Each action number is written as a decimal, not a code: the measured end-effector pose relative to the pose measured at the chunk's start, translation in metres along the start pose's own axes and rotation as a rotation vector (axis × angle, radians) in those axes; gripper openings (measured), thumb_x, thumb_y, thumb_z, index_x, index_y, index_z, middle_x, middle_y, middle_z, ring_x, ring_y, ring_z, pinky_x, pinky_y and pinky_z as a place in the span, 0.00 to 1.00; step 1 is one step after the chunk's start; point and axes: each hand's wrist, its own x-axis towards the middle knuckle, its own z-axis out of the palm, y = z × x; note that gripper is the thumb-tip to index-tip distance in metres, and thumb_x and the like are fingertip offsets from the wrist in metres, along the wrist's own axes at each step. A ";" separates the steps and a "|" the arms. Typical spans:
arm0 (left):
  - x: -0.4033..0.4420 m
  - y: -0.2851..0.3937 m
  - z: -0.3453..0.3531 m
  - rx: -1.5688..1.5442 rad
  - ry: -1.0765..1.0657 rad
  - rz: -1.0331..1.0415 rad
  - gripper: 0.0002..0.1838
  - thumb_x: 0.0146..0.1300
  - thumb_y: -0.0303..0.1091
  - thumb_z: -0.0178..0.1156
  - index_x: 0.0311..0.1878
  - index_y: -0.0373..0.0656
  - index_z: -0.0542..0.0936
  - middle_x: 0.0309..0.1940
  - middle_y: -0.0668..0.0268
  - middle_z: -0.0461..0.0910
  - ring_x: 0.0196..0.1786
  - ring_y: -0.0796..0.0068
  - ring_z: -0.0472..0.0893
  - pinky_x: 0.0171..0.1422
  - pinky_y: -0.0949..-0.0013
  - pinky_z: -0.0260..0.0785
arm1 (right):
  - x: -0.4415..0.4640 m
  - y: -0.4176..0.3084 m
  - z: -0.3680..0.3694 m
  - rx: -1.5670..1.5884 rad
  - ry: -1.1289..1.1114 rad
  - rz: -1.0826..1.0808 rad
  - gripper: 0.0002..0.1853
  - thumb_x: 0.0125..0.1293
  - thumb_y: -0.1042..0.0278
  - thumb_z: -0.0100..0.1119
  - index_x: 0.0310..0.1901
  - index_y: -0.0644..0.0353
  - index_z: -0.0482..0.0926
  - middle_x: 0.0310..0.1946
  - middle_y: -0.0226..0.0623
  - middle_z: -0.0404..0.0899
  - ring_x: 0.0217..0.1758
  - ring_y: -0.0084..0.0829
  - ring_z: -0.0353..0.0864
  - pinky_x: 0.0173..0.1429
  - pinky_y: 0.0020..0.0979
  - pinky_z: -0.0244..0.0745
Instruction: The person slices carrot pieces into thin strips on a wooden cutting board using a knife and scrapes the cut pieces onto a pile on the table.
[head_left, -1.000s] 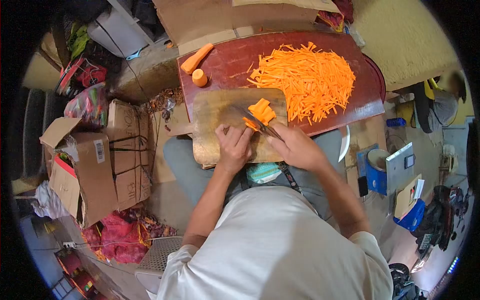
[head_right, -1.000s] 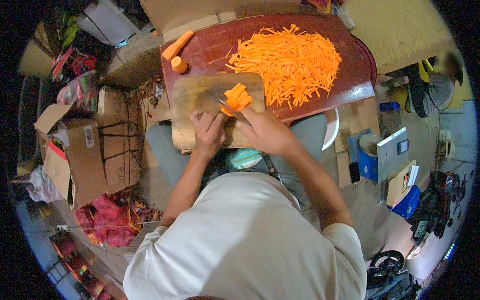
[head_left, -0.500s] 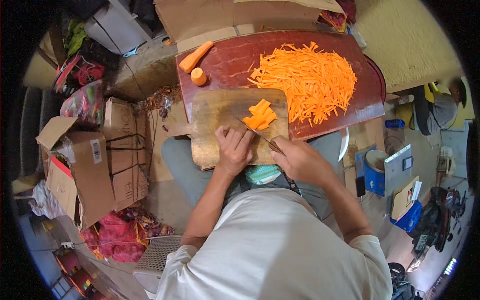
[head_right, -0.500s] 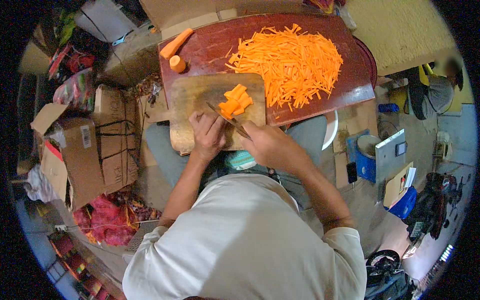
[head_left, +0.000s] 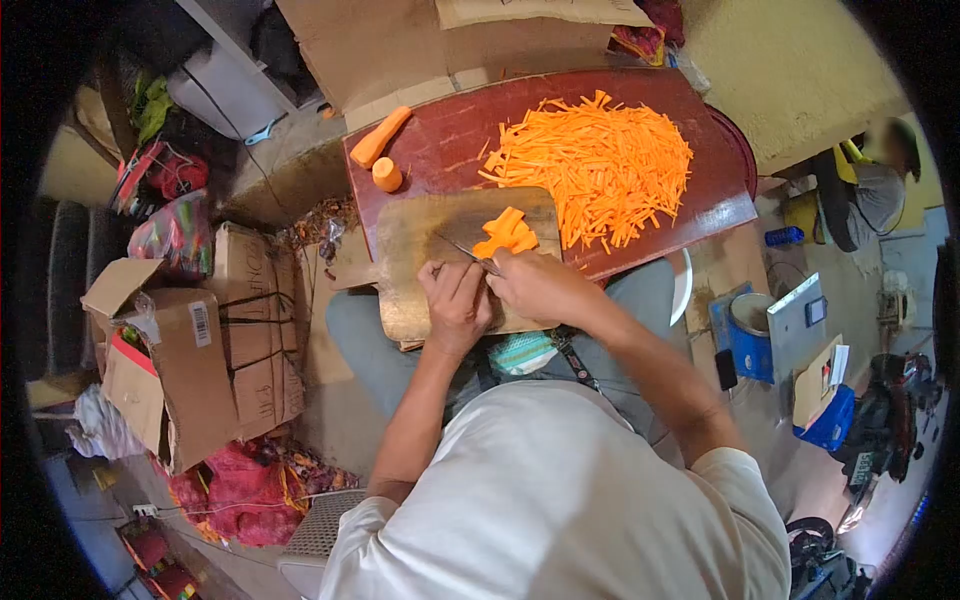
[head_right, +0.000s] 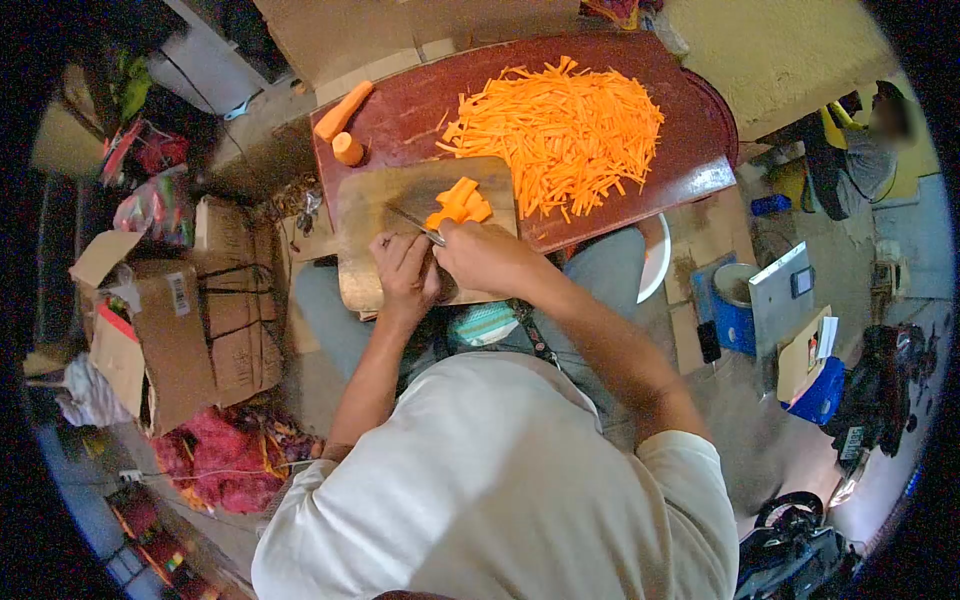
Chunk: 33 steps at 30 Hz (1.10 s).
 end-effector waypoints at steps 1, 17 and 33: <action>-0.001 -0.001 -0.002 -0.001 0.000 -0.010 0.21 0.51 0.19 0.71 0.51 0.36 0.87 0.42 0.59 0.85 0.45 0.57 0.84 0.63 0.50 0.68 | 0.001 0.006 0.003 0.066 0.044 -0.032 0.21 0.80 0.53 0.57 0.54 0.68 0.81 0.44 0.69 0.87 0.47 0.72 0.87 0.53 0.64 0.81; 0.014 0.004 0.009 0.078 -0.247 -0.127 0.27 0.62 0.29 0.75 0.65 0.42 0.83 0.61 0.53 0.80 0.60 0.51 0.79 0.66 0.46 0.62 | -0.080 0.068 0.014 1.147 0.401 0.336 0.16 0.85 0.53 0.57 0.52 0.61 0.79 0.25 0.28 0.77 0.16 0.19 0.72 0.19 0.24 0.66; 0.009 -0.047 -0.029 0.130 -0.215 -0.234 0.22 0.62 0.26 0.74 0.61 0.41 0.87 0.52 0.56 0.85 0.57 0.51 0.81 0.63 0.48 0.67 | -0.007 0.006 0.030 1.096 0.074 0.197 0.13 0.86 0.56 0.56 0.45 0.58 0.75 0.26 0.25 0.74 0.17 0.17 0.72 0.19 0.26 0.64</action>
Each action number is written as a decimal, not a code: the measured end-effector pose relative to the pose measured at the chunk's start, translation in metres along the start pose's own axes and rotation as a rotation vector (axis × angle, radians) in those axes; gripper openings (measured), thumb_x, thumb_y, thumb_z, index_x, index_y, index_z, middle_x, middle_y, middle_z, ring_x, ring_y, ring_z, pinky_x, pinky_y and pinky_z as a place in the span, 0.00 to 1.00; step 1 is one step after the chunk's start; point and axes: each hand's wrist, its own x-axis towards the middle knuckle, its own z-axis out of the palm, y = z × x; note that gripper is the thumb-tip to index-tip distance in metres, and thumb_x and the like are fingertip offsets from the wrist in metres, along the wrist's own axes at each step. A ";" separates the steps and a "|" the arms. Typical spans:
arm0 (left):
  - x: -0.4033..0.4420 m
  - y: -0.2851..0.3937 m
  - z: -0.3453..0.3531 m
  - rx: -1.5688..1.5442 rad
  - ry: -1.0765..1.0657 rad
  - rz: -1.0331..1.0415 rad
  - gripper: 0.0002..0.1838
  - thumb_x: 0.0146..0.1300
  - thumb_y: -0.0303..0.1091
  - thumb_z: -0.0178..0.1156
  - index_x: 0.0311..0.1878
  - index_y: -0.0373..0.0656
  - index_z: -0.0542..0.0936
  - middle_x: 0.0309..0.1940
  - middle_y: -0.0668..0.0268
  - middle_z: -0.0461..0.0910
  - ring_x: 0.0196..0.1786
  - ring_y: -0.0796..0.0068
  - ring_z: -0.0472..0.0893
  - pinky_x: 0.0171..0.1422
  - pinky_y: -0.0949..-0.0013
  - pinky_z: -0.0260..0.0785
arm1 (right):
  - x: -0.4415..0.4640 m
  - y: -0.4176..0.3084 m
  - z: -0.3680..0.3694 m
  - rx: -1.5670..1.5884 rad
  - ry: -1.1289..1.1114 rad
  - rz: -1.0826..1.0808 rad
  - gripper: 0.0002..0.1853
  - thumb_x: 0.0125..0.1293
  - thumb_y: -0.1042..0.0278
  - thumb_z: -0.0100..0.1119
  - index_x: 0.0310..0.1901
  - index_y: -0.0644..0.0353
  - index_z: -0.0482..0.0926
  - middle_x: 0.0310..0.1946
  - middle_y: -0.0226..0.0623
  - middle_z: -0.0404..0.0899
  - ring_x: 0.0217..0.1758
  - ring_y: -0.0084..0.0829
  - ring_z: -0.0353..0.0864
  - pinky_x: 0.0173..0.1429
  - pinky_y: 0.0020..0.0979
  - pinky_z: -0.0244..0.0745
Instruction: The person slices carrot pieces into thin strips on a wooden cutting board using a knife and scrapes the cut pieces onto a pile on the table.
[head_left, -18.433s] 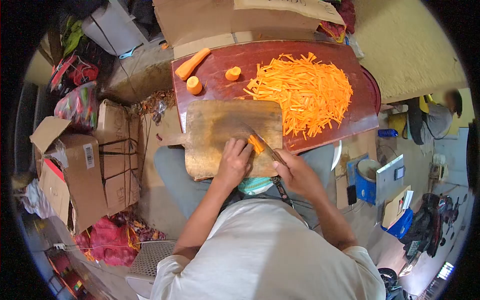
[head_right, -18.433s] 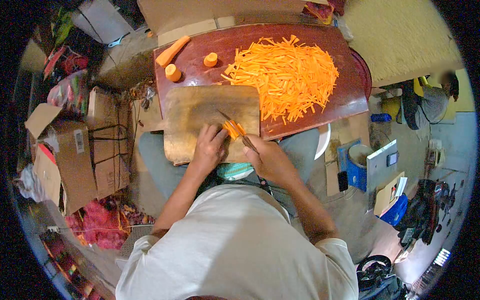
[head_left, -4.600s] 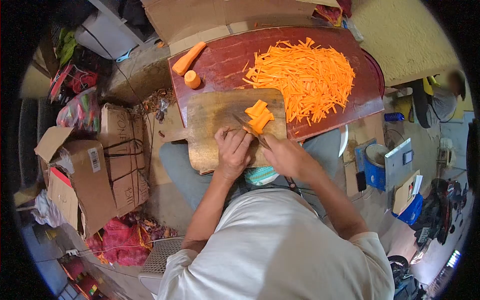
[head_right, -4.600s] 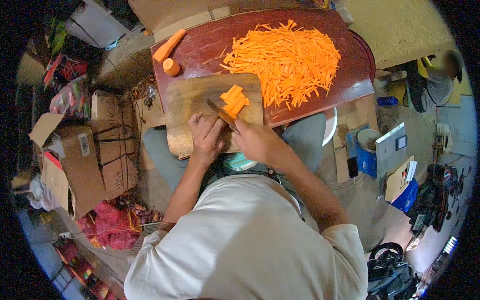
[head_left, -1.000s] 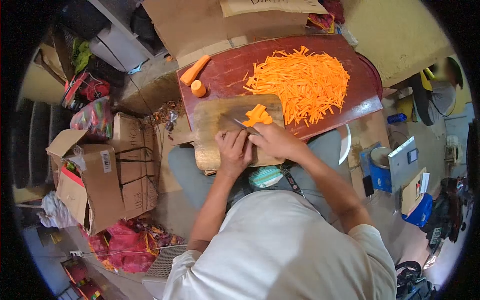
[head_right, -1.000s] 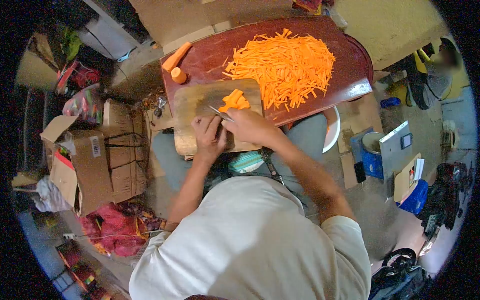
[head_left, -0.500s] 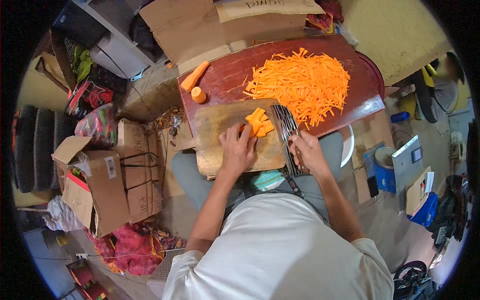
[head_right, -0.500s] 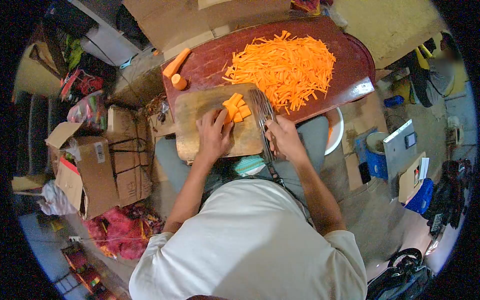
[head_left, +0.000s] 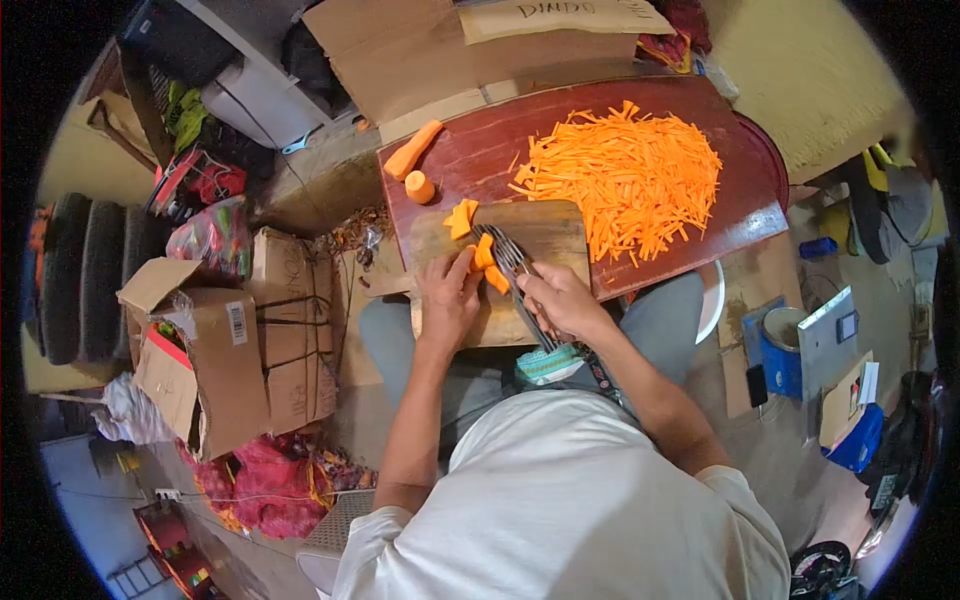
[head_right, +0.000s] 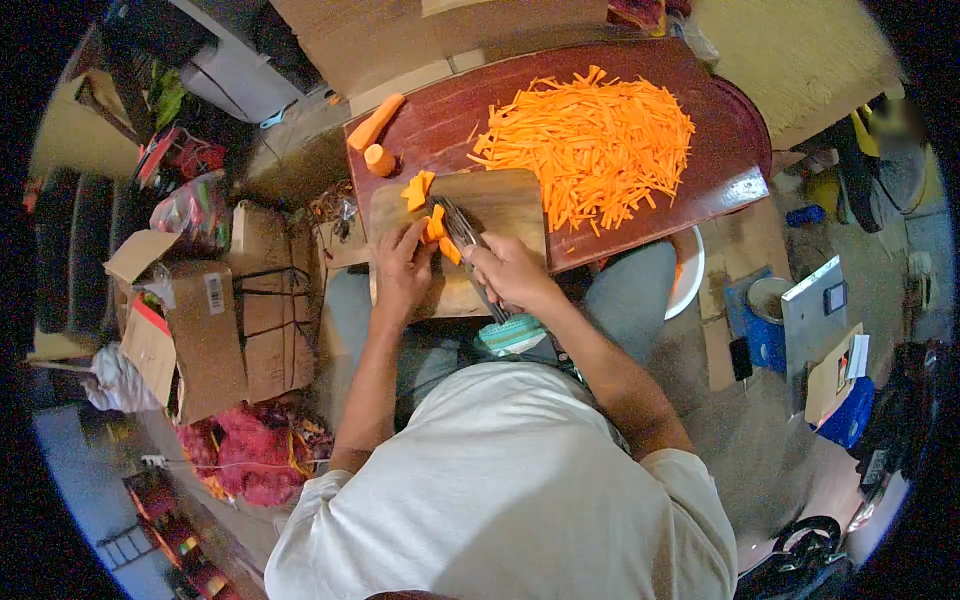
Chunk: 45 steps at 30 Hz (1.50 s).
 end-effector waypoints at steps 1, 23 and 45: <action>0.000 -0.001 0.000 -0.001 -0.007 0.008 0.22 0.62 0.26 0.74 0.61 0.41 0.87 0.52 0.56 0.85 0.57 0.50 0.82 0.63 0.48 0.67 | 0.000 -0.004 -0.002 -0.027 0.010 -0.010 0.13 0.86 0.57 0.56 0.46 0.58 0.76 0.26 0.24 0.74 0.17 0.17 0.72 0.20 0.25 0.65; 0.012 0.087 0.017 -0.043 -0.267 -0.062 0.28 0.65 0.33 0.74 0.67 0.34 0.82 0.36 0.53 0.84 0.42 0.46 0.83 0.55 0.47 0.71 | -0.090 0.006 -0.048 -0.368 0.192 -0.120 0.15 0.81 0.63 0.62 0.44 0.71 0.78 0.28 0.48 0.75 0.33 0.35 0.73 0.42 0.43 0.75; 0.007 0.055 0.034 -0.155 -0.126 0.241 0.14 0.61 0.25 0.73 0.50 0.36 0.86 0.42 0.55 0.79 0.46 0.49 0.79 0.54 0.47 0.68 | -0.086 -0.015 -0.033 -0.639 0.107 -0.145 0.16 0.83 0.59 0.58 0.52 0.67 0.80 0.37 0.61 0.85 0.41 0.64 0.87 0.47 0.54 0.80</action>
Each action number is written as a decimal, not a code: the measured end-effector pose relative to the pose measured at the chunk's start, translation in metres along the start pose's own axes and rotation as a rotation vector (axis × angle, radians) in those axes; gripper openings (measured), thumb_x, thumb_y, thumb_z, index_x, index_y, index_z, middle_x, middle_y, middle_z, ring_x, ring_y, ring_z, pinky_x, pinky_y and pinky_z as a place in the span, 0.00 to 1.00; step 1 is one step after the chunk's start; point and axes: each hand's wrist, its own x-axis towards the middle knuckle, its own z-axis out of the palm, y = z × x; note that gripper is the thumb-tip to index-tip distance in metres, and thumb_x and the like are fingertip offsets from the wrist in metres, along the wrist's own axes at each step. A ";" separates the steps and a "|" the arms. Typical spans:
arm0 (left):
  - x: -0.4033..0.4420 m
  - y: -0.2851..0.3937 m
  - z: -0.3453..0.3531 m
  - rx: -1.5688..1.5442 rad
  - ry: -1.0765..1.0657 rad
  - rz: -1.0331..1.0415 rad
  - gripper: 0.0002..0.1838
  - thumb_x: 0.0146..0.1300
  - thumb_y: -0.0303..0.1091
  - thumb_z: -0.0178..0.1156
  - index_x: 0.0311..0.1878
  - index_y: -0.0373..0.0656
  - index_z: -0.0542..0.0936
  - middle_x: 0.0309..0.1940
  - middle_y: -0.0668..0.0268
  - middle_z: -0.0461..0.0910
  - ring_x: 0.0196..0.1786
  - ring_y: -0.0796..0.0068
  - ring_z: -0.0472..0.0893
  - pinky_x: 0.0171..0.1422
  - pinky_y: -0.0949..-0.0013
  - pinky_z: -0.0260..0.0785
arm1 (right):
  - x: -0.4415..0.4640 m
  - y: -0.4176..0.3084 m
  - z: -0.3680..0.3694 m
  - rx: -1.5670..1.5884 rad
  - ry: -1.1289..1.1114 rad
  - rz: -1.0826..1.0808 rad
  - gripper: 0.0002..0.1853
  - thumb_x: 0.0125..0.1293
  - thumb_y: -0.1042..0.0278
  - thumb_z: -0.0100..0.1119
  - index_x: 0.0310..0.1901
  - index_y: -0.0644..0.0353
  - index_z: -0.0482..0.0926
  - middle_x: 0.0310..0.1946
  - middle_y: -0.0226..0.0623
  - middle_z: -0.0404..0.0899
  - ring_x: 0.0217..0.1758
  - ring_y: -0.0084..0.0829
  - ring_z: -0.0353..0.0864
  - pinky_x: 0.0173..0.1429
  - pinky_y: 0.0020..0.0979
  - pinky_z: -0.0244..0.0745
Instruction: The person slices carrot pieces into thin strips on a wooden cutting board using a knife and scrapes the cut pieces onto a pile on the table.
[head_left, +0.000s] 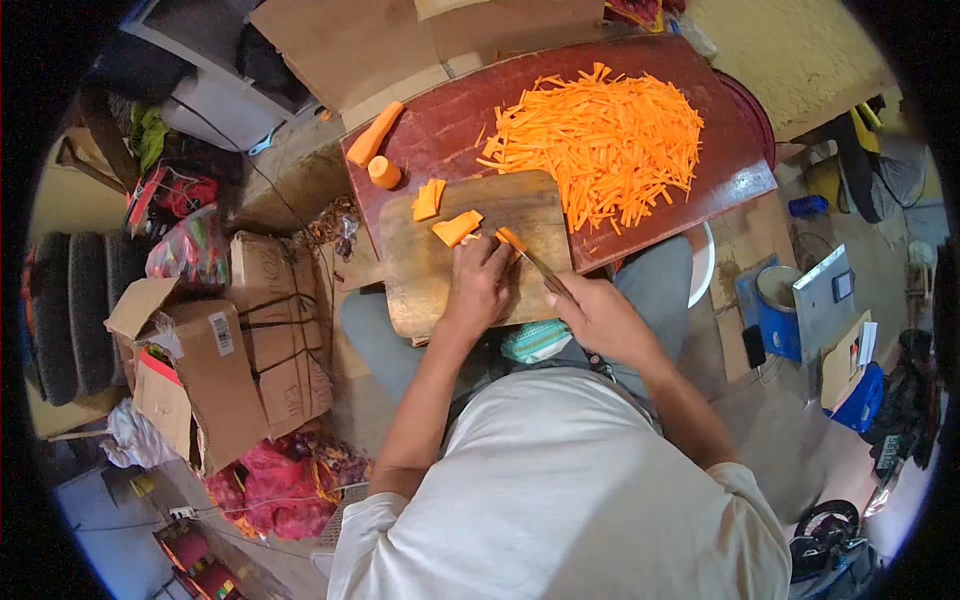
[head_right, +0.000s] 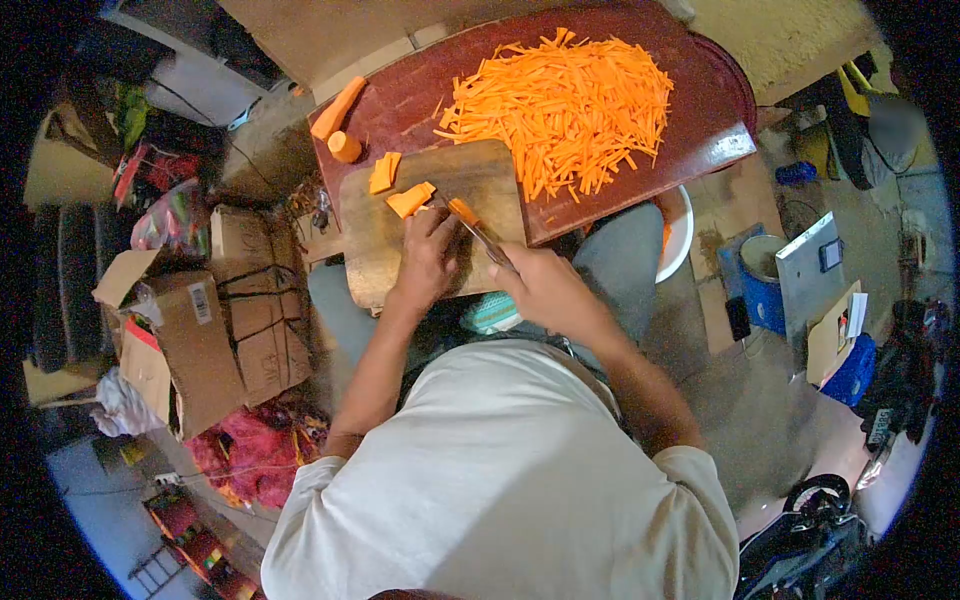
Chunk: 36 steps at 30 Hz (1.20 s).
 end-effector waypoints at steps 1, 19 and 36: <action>0.001 0.002 -0.002 0.001 -0.017 -0.005 0.15 0.60 0.25 0.73 0.51 0.36 0.86 0.43 0.55 0.79 0.47 0.49 0.79 0.54 0.47 0.68 | -0.008 -0.006 -0.001 -0.019 -0.005 0.015 0.15 0.83 0.60 0.58 0.53 0.67 0.79 0.39 0.63 0.86 0.44 0.66 0.87 0.48 0.56 0.80; -0.008 0.000 0.008 -0.012 0.056 -0.053 0.20 0.55 0.21 0.72 0.53 0.37 0.88 0.46 0.58 0.83 0.48 0.54 0.80 0.58 0.52 0.66 | 0.019 -0.020 -0.003 -0.063 -0.046 0.047 0.15 0.83 0.61 0.57 0.50 0.70 0.74 0.37 0.68 0.84 0.47 0.72 0.85 0.50 0.64 0.77; -0.010 0.002 0.004 0.010 0.055 -0.062 0.24 0.49 0.22 0.73 0.53 0.38 0.88 0.45 0.59 0.84 0.49 0.53 0.80 0.59 0.51 0.65 | 0.013 -0.019 0.010 -0.241 -0.056 0.110 0.15 0.82 0.62 0.57 0.53 0.70 0.75 0.39 0.71 0.83 0.48 0.73 0.83 0.50 0.64 0.76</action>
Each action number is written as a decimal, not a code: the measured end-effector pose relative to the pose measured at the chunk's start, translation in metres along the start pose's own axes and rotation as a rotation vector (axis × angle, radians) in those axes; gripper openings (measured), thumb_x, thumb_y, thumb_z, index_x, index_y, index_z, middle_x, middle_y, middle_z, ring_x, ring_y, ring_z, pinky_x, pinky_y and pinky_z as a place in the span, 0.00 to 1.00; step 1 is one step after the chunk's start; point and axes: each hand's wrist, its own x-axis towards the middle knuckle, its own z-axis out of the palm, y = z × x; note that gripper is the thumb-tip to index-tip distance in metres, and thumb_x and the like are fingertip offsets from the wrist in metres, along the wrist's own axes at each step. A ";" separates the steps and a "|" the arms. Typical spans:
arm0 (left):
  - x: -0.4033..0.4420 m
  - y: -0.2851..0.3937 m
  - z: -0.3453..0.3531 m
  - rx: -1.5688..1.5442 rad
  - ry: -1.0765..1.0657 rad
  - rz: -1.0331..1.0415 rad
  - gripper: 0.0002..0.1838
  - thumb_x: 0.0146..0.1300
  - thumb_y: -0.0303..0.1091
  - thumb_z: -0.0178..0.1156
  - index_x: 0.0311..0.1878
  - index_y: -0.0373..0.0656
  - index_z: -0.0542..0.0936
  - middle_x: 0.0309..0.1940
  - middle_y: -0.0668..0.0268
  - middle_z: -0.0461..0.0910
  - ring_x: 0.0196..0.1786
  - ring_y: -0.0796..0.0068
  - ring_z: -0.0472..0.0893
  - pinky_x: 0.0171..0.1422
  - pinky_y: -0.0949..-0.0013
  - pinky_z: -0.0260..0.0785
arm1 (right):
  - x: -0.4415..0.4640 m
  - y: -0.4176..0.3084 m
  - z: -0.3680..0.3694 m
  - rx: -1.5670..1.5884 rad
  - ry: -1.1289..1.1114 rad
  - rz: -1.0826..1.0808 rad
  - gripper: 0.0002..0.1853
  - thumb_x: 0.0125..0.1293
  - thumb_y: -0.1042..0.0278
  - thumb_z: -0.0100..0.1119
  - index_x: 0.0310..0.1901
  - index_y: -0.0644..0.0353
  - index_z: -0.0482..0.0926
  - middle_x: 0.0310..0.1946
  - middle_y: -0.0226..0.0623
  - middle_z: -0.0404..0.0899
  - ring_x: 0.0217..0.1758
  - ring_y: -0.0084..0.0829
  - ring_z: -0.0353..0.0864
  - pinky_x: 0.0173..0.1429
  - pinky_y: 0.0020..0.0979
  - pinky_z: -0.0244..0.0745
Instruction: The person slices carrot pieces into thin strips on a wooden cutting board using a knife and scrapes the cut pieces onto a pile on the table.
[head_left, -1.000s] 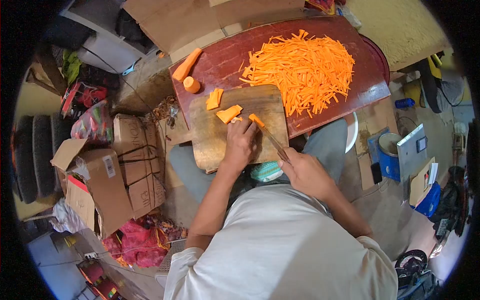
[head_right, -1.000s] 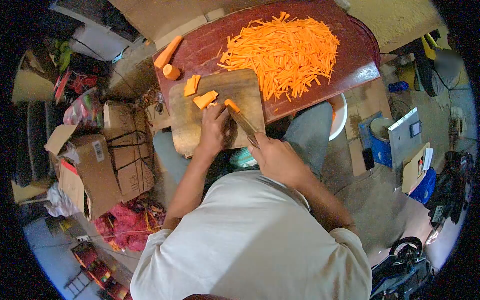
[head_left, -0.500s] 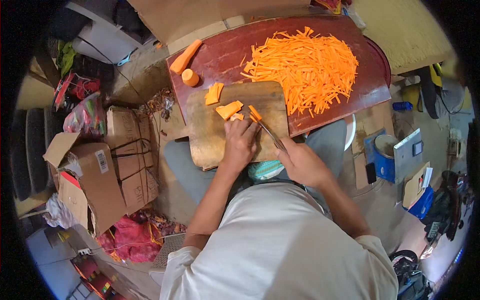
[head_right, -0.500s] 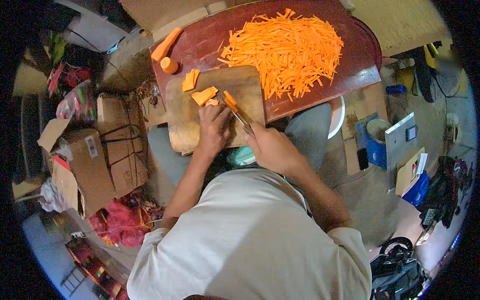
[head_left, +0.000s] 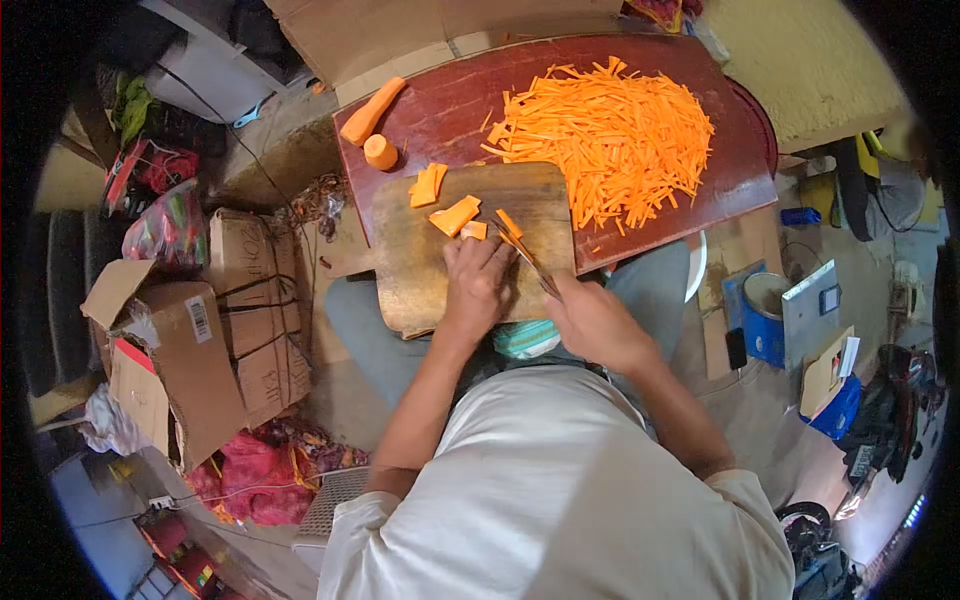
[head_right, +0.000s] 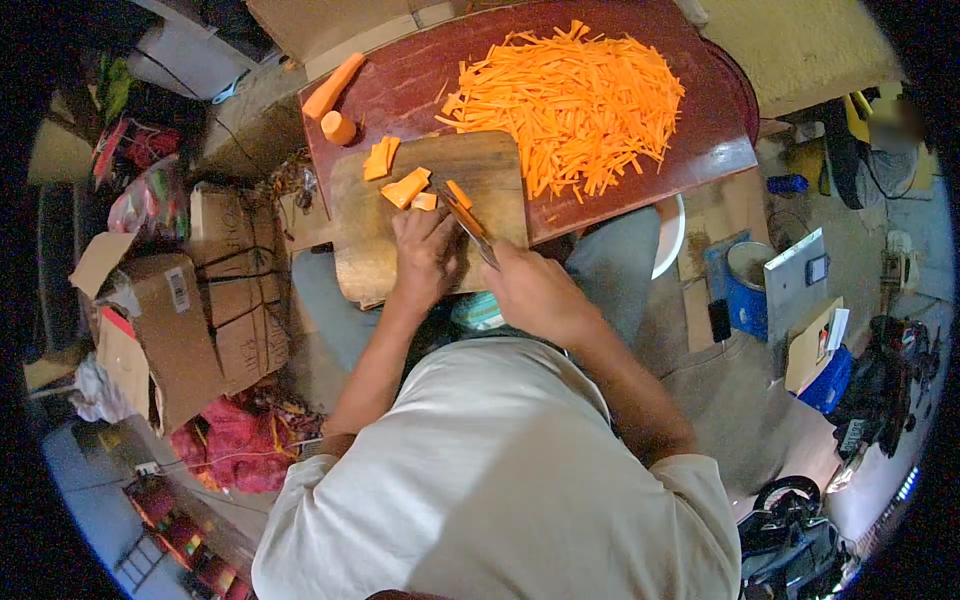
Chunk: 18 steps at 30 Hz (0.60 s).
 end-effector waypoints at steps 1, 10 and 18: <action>0.000 0.001 0.000 -0.006 0.004 0.000 0.23 0.49 0.22 0.73 0.53 0.38 0.88 0.45 0.59 0.84 0.49 0.53 0.80 0.59 0.51 0.65 | 0.006 0.000 0.002 -0.006 0.004 -0.019 0.15 0.82 0.62 0.57 0.53 0.69 0.75 0.39 0.71 0.84 0.48 0.73 0.84 0.50 0.64 0.77; 0.001 0.003 -0.008 0.009 -0.003 0.009 0.24 0.48 0.21 0.74 0.53 0.38 0.88 0.46 0.60 0.84 0.51 0.53 0.80 0.61 0.50 0.65 | -0.004 0.000 -0.003 0.050 0.008 -0.027 0.14 0.81 0.63 0.58 0.50 0.69 0.75 0.38 0.69 0.84 0.47 0.72 0.84 0.49 0.64 0.77; 0.001 0.004 -0.009 0.016 -0.027 0.011 0.23 0.48 0.21 0.74 0.51 0.38 0.87 0.45 0.60 0.82 0.54 0.53 0.80 0.63 0.48 0.65 | 0.009 0.000 0.001 0.072 0.067 -0.098 0.14 0.81 0.63 0.59 0.49 0.69 0.74 0.37 0.67 0.83 0.46 0.72 0.84 0.47 0.63 0.76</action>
